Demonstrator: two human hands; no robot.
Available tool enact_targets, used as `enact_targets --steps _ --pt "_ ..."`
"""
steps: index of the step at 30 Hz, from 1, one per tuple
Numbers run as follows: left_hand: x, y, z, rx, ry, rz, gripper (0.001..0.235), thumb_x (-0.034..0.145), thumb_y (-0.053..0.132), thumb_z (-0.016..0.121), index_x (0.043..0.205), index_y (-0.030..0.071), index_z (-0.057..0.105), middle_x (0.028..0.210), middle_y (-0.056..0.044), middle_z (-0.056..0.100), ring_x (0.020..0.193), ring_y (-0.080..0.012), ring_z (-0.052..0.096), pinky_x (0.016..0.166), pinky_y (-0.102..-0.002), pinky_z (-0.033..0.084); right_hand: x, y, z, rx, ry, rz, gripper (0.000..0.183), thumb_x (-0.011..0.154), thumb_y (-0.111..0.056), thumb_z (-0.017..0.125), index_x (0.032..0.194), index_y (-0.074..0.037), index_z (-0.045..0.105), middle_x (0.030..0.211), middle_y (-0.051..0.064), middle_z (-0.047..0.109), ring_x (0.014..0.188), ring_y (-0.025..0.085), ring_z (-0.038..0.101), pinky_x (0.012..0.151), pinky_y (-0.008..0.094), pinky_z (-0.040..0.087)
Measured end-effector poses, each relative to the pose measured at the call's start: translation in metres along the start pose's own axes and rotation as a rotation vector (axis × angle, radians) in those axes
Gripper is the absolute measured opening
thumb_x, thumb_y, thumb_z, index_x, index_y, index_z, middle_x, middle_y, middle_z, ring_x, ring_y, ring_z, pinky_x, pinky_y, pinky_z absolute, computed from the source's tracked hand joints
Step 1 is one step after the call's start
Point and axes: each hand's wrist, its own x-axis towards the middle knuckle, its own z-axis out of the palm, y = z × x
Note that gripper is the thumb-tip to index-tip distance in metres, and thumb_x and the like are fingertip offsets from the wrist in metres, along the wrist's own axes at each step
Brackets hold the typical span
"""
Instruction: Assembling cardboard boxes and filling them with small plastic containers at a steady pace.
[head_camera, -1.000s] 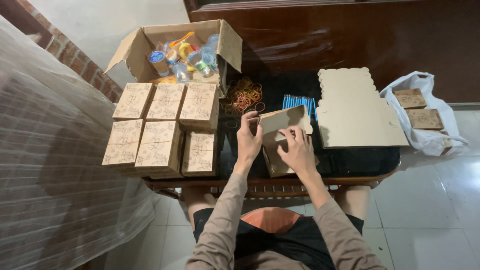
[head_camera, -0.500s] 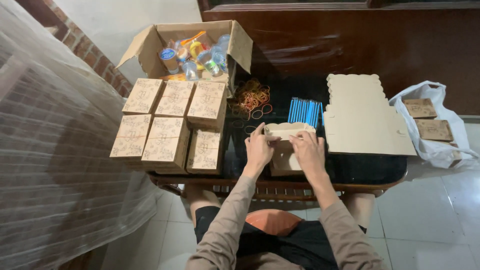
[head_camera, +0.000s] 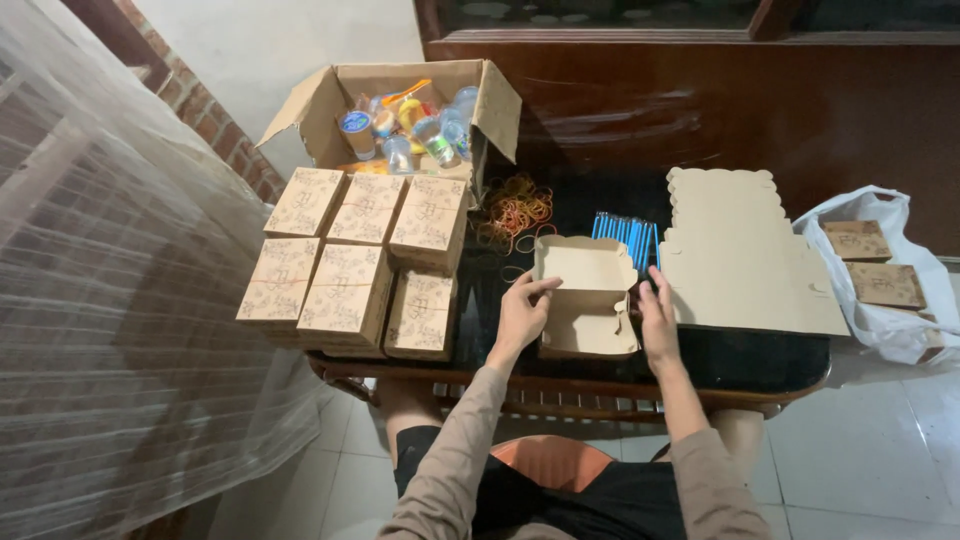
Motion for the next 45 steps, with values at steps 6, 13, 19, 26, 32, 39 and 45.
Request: enact_targets --steps 6,13,19,26,32,39,45 --pt "-0.010 0.018 -0.001 -0.067 0.021 0.035 0.022 0.090 0.009 0.067 0.104 0.017 0.081 0.136 -0.020 0.061 0.123 -0.0423 0.062 0.100 -0.046 0.055 0.061 0.152 -0.026 -0.126 0.043 -0.027 0.039 0.106 -0.046 0.064 0.116 -0.009 0.072 0.112 0.015 0.071 0.112 0.024 0.065 0.104 0.042 0.045" --pt "0.018 0.022 -0.029 0.102 0.219 0.150 0.013 0.086 0.017 0.072 0.096 0.014 0.081 0.140 -0.030 0.054 0.129 -0.0526 0.053 0.105 -0.056 0.050 0.054 0.129 -0.018 -0.240 -0.007 -0.118 0.037 0.102 -0.037 0.068 0.078 -0.009 0.066 0.065 0.005 0.061 0.067 0.017 0.059 0.069 0.032 0.047" --pt "0.087 0.054 -0.102 0.127 0.463 0.206 0.018 0.097 0.022 0.068 0.093 0.005 0.074 0.072 -0.016 0.072 0.060 -0.0239 0.072 0.059 -0.037 0.057 0.052 0.107 -0.006 -0.244 -0.011 -0.154 0.038 0.105 -0.036 0.064 0.083 -0.005 0.068 0.081 0.013 0.071 0.090 0.022 0.068 0.089 0.041 0.051" --pt "0.218 0.002 -0.213 0.614 0.619 -0.014 0.021 0.085 0.040 0.064 0.090 0.024 0.078 0.075 -0.004 0.073 0.083 -0.0307 0.073 0.077 -0.045 0.058 0.049 0.125 -0.008 -0.335 0.028 -0.111 0.045 0.107 -0.038 0.059 0.080 -0.003 0.066 0.078 0.019 0.068 0.085 0.029 0.068 0.085 0.044 0.052" --pt "0.280 -0.039 -0.221 0.789 0.358 -0.054 0.026 0.082 0.032 0.066 0.098 0.017 0.080 0.094 -0.012 0.073 0.096 -0.0363 0.072 0.086 -0.047 0.058 0.040 0.069 0.004 -0.313 0.105 -0.054 0.043 0.108 -0.039 0.049 0.130 -0.003 0.062 0.117 0.030 0.068 0.116 0.044 0.063 0.101 0.059 0.047" --pt "0.334 -0.045 -0.208 0.816 0.068 -0.443 0.062 0.085 0.023 0.057 0.144 0.013 0.043 0.145 -0.027 0.044 0.133 -0.0404 0.050 0.108 -0.052 0.044 0.051 0.096 -0.003 -0.399 0.086 -0.180 0.047 0.101 -0.041 0.048 0.129 -0.006 0.062 0.120 0.015 0.073 0.111 0.032 0.069 0.089 0.040 0.052" --pt "0.368 -0.076 -0.220 0.728 0.273 -0.667 0.119 0.082 0.061 0.078 0.159 0.006 0.006 0.157 -0.013 0.043 0.145 -0.0383 0.034 0.115 -0.049 0.034 0.051 0.096 -0.001 -0.412 0.110 -0.212 0.048 0.100 -0.040 0.051 0.129 -0.004 0.063 0.118 0.016 0.074 0.110 0.031 0.070 0.088 0.038 0.054"
